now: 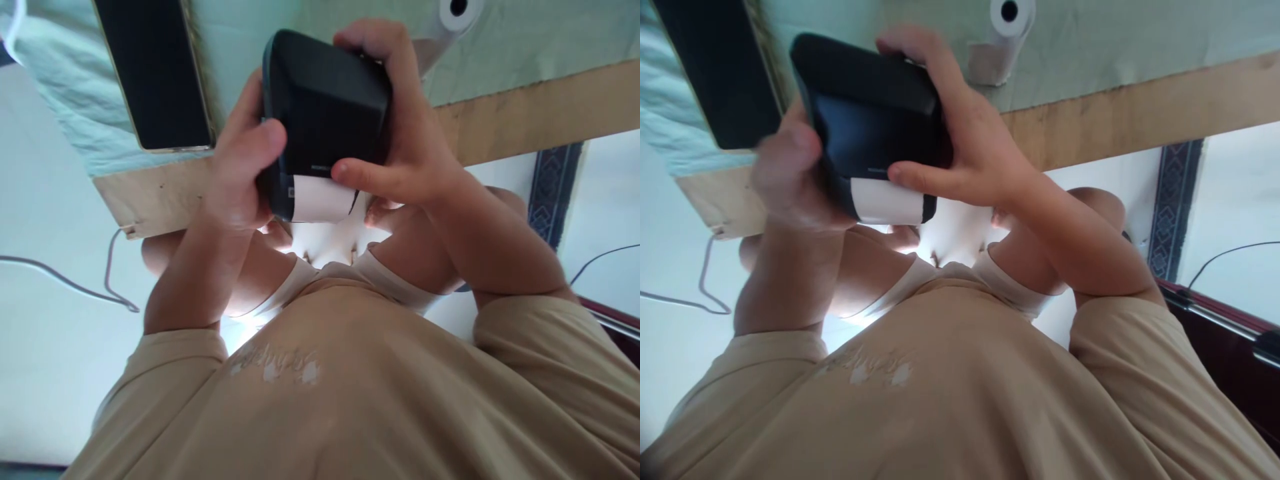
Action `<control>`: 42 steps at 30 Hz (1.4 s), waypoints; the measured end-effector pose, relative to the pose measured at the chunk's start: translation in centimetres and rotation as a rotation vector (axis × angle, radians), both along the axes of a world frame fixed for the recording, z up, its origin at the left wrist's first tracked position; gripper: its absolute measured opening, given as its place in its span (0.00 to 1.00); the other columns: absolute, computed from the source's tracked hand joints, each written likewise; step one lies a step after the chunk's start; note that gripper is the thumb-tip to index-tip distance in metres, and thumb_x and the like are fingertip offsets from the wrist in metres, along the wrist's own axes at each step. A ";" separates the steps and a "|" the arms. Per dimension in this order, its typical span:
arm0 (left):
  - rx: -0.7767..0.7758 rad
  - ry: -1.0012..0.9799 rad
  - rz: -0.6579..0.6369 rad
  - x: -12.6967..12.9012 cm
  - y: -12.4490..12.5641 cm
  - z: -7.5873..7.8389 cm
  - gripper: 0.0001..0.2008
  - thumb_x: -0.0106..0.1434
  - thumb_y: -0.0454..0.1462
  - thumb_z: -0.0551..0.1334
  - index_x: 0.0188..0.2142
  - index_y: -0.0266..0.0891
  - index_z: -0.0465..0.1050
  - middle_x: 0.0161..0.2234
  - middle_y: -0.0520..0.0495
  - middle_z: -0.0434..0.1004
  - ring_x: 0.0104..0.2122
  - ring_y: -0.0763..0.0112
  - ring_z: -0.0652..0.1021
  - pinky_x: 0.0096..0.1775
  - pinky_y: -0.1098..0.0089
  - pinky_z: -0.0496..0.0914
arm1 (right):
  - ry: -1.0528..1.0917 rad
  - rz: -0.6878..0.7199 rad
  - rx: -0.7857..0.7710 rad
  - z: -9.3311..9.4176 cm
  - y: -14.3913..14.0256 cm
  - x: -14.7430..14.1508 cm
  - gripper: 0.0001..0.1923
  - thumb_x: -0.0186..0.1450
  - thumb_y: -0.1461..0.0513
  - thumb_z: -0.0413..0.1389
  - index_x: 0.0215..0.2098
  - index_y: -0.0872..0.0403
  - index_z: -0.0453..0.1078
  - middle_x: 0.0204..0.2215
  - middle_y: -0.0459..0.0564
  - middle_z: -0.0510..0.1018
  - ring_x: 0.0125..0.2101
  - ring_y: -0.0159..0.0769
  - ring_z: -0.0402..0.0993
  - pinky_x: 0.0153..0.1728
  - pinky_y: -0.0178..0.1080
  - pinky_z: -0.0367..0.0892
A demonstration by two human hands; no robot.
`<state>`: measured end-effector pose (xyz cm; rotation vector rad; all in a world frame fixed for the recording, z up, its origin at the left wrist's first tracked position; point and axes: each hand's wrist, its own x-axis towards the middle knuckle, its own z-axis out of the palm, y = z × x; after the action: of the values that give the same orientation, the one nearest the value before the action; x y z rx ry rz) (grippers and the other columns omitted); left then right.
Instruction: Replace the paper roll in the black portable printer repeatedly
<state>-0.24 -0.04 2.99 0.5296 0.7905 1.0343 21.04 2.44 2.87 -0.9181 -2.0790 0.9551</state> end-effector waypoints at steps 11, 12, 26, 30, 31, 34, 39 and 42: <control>0.017 0.002 0.065 0.8 0.3 0.5 0.19 0.78 0.42 0.50 0.45 0.38 0.78 0.39 0.46 0.86 0.58 0.58 0.81 0.65 0.58 0.74 | 0.014 -0.096 0.177 -0.2 -0.5 -0.3 0.40 0.73 0.38 0.48 0.68 0.59 0.59 0.67 0.58 0.70 0.70 0.41 0.68 0.70 0.45 0.70; -0.001 -0.001 0.064 0.9 0.3 0.6 0.21 0.79 0.44 0.50 0.45 0.37 0.79 0.40 0.44 0.87 0.61 0.56 0.80 0.65 0.57 0.74 | -0.002 -0.091 0.166 -0.1 -0.6 -0.4 0.40 0.73 0.37 0.47 0.68 0.58 0.59 0.69 0.58 0.69 0.71 0.42 0.66 0.69 0.44 0.71; -0.033 0.075 0.219 1.1 0.2 -0.2 0.17 0.78 0.40 0.55 0.35 0.38 0.79 0.36 0.46 0.85 0.64 0.58 0.78 0.67 0.55 0.75 | -0.128 -0.033 0.241 0.4 -0.5 -0.3 0.37 0.73 0.42 0.50 0.70 0.57 0.55 0.70 0.60 0.68 0.73 0.40 0.65 0.77 0.46 0.62; -0.068 0.041 0.145 1.3 0.3 0.8 0.23 0.80 0.44 0.49 0.39 0.36 0.80 0.46 0.42 0.86 0.68 0.51 0.76 0.68 0.49 0.73 | -0.107 -0.053 0.162 1.5 -0.6 -0.3 0.36 0.72 0.42 0.53 0.68 0.56 0.59 0.68 0.56 0.70 0.70 0.40 0.68 0.71 0.45 0.71; -0.056 0.037 0.148 1.3 0.3 0.9 0.25 0.80 0.45 0.48 0.40 0.36 0.80 0.49 0.43 0.85 0.69 0.50 0.74 0.69 0.48 0.73 | -0.109 -0.075 0.151 1.8 -0.6 -0.3 0.36 0.71 0.41 0.54 0.67 0.55 0.61 0.67 0.55 0.71 0.69 0.41 0.68 0.64 0.43 0.76; 0.028 0.031 0.139 1.1 0.2 0.7 0.24 0.79 0.48 0.49 0.44 0.38 0.80 0.55 0.48 0.83 0.71 0.51 0.71 0.68 0.49 0.74 | -0.047 -0.224 0.189 2.4 -0.7 -0.2 0.37 0.67 0.39 0.57 0.61 0.57 0.69 0.58 0.55 0.75 0.56 0.39 0.74 0.38 0.35 0.77; 0.109 0.060 0.049 0.4 -0.2 -0.3 0.15 0.64 0.45 0.72 0.47 0.42 0.81 0.41 0.46 0.87 0.63 0.52 0.80 0.63 0.57 0.78 | 0.211 -0.542 0.165 2.2 -0.7 -1.2 0.17 0.70 0.48 0.58 0.43 0.52 0.66 0.40 0.44 0.68 0.24 0.18 0.53 0.29 0.34 0.59; 0.109 0.104 0.062 0.2 -0.2 -0.5 0.12 0.63 0.45 0.73 0.44 0.44 0.81 0.35 0.50 0.85 0.55 0.56 0.84 0.59 0.59 0.79 | 0.401 -0.556 0.151 2.3 -0.6 -1.9 0.15 0.70 0.56 0.53 0.32 0.50 0.50 0.29 0.44 0.58 0.25 0.28 0.62 0.32 0.38 0.66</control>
<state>-0.01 -0.27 2.49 0.6600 0.8499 1.1183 19.19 1.79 5.12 -1.0468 -1.4254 0.6119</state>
